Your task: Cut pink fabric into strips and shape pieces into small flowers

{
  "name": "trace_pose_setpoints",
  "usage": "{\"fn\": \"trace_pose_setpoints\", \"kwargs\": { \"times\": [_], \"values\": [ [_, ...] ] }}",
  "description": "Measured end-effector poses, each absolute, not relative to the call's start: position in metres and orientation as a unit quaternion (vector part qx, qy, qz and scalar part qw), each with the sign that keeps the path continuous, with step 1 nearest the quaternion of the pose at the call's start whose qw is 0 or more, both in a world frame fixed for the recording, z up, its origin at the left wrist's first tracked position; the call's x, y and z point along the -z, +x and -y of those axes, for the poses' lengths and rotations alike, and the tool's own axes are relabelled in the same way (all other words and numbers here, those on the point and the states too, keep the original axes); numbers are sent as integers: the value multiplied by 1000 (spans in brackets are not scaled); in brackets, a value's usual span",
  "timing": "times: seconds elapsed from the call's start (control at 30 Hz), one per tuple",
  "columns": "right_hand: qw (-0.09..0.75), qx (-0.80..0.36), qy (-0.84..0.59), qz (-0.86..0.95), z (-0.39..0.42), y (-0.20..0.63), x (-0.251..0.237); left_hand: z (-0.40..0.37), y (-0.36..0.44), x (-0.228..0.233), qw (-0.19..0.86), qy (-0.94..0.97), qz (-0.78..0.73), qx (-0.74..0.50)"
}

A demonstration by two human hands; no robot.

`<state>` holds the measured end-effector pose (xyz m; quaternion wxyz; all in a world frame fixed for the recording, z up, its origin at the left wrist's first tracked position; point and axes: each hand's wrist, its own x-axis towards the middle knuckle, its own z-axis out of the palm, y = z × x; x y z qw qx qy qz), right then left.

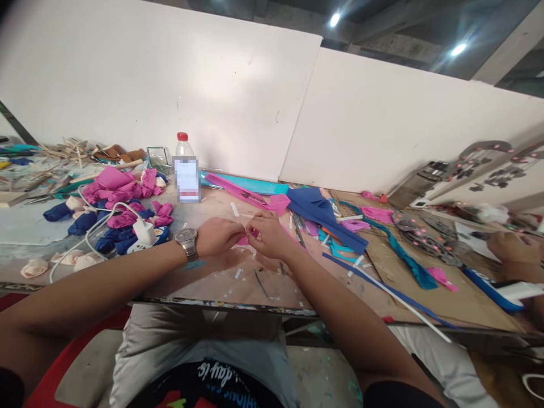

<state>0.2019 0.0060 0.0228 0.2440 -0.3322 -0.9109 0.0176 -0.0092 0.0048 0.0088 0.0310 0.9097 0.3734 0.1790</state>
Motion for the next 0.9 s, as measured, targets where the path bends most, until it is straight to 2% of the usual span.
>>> {"fn": "trace_pose_setpoints", "kwargs": {
  "times": [0.9],
  "values": [
    [239, -15, -325, 915, -8, 204, -23, -6, -11, -9, 4, 903, -390, -180]
  ]
}}
